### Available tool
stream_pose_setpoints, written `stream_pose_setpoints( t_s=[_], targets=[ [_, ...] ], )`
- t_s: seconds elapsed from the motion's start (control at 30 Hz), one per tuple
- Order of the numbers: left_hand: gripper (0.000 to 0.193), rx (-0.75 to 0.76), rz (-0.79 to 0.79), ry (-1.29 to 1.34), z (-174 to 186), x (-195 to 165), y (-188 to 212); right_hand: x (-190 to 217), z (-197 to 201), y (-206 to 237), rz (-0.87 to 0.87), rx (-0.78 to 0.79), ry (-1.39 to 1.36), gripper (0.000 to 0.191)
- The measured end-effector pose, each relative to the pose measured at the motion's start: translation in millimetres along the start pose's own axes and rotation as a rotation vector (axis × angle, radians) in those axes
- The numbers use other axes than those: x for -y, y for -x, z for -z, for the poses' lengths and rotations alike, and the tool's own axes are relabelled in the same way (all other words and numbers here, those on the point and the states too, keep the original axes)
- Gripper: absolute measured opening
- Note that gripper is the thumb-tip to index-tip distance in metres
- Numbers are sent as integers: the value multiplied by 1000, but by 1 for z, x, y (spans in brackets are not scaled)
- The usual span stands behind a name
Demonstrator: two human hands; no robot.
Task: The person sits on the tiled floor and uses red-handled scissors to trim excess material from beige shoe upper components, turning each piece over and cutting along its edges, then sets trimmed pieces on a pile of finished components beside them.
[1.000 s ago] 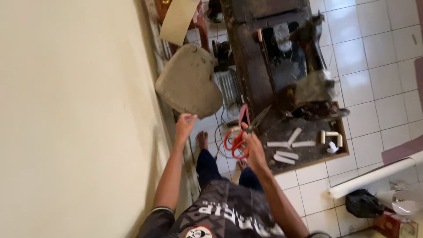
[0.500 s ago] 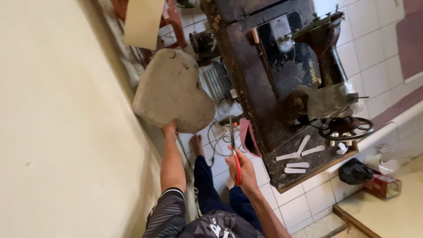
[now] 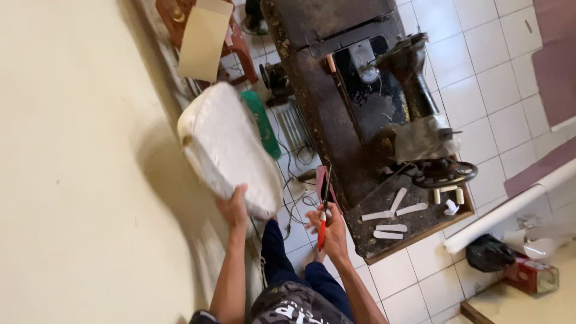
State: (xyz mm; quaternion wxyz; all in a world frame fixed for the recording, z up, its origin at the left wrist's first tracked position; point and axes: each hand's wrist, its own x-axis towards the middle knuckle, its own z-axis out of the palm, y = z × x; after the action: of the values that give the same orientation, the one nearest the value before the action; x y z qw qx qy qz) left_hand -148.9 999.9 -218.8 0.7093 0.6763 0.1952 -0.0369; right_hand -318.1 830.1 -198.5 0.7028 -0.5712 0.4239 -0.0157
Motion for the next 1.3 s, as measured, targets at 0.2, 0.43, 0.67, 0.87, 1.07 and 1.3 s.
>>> stream_pose_setpoints(
  t_s=[0.2, 0.43, 0.67, 0.87, 1.07, 1.3],
  targets=[
    [75, 132, 118, 435, 57, -29, 81, 12, 42, 24, 364, 51, 54, 35],
    [78, 449, 175, 383, 55, -9, 133, 3, 183, 80, 481, -88, 78, 34],
    [82, 945, 78, -196, -91, 34, 343, -55, 439, 160, 436, -190, 50, 34],
    [77, 980, -662, -327, -257, -34, 539, -72, 627, 236, 388, -458, -38, 33],
    [25, 1793, -505, 574, -316, -134, 689, -105, 690, 275, 316, -566, -155, 33],
    [45, 2290, 78, 1161, -402, -135, 784, -82, 733, 216, 325, -482, -168, 32]
  ],
)
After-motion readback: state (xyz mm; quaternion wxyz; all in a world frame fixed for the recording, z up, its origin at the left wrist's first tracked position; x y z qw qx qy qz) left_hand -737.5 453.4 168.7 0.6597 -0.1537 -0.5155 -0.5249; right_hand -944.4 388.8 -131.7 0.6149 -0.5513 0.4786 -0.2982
